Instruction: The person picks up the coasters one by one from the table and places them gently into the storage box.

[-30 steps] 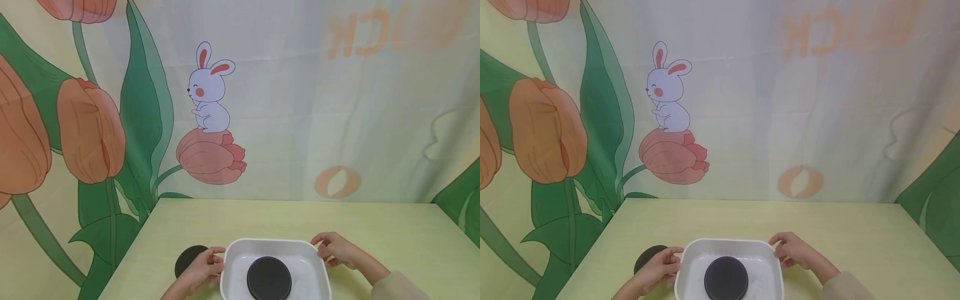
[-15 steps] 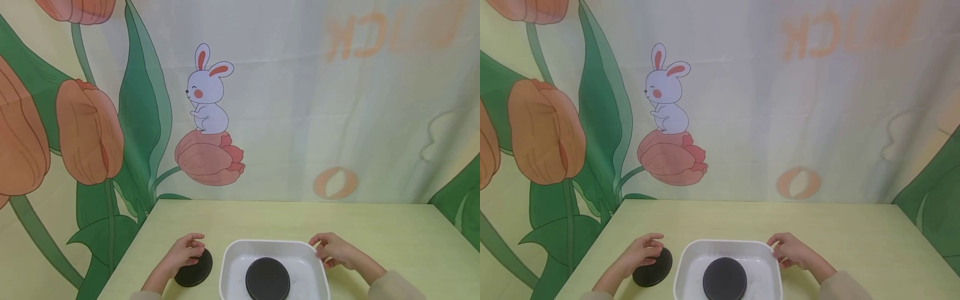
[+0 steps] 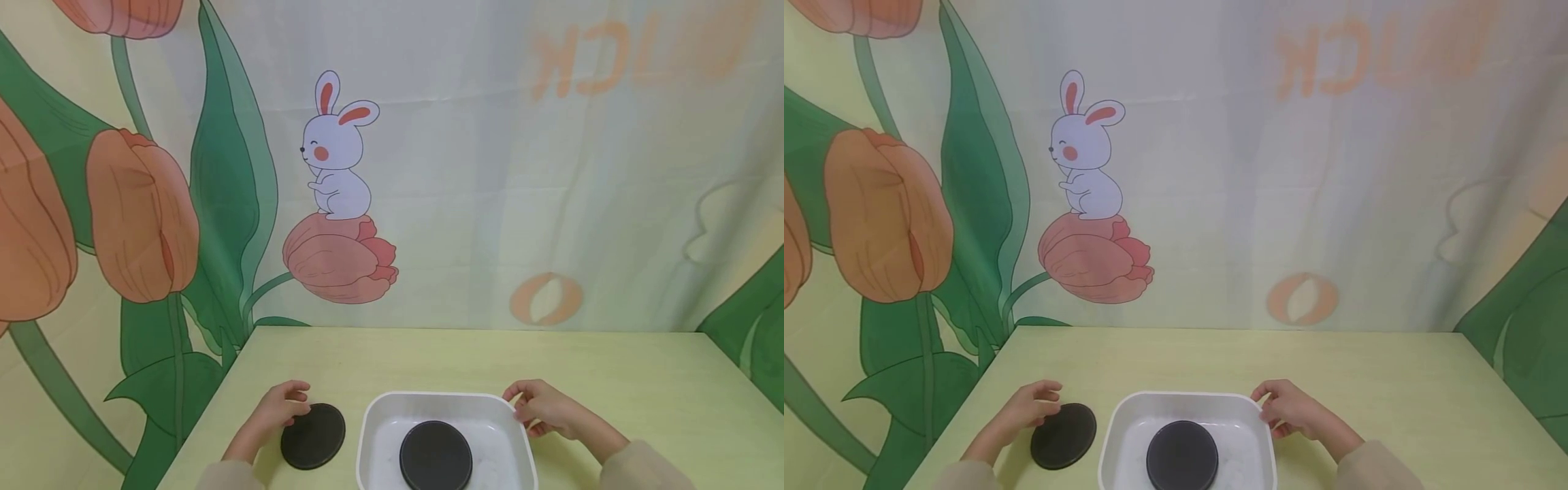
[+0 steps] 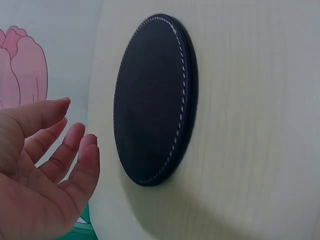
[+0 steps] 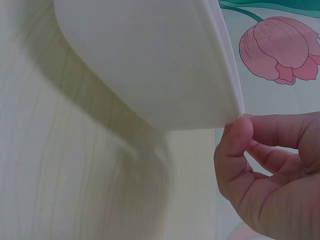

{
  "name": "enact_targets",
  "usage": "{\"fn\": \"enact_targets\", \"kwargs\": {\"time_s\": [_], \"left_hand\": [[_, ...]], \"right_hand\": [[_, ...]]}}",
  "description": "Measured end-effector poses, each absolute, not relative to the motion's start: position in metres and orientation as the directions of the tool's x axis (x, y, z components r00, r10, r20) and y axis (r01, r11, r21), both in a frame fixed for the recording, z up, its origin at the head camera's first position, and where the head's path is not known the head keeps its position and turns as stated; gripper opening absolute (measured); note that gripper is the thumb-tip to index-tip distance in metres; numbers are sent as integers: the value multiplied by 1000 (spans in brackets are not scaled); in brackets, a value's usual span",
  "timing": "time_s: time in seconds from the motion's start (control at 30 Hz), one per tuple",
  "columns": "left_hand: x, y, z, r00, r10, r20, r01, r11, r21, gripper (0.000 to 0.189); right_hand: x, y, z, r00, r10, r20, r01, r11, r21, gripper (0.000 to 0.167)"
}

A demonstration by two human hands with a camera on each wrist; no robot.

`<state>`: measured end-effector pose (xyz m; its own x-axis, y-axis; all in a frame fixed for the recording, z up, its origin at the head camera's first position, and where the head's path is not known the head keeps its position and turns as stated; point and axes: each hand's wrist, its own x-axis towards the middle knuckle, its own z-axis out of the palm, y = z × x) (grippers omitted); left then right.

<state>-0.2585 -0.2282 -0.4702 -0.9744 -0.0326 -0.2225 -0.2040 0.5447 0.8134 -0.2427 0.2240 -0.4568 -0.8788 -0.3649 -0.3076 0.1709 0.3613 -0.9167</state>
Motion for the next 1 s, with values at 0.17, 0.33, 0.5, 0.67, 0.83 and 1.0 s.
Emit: {"fn": "enact_targets", "kwargs": {"time_s": [0.17,0.33,0.5,0.67,0.83,1.0], "left_hand": [[-261,-237,-476,-976,-18,-219,-186,600,778,45],[-263,-244,-480,-965,-11,-263,-207,646,735,64],[-262,-248,-484,-961,8,-277,-193,695,692,88],[-261,-249,-485,-962,21,-273,-175,722,669,83],[-260,-248,-484,-957,49,-285,-149,761,632,64],[-263,-248,-486,-949,50,-311,-156,783,603,56]], "right_hand": [[-243,224,-457,-879,-366,-307,168,364,-916,32],[-242,223,-457,-881,-361,-308,168,369,-914,31],[-241,222,-456,-883,-352,-310,174,369,-913,30],[-242,223,-457,-884,-350,-310,174,368,-913,30],[-242,223,-458,-884,-348,-311,176,369,-913,30],[-241,223,-456,-882,-352,-312,177,365,-914,31]]}}
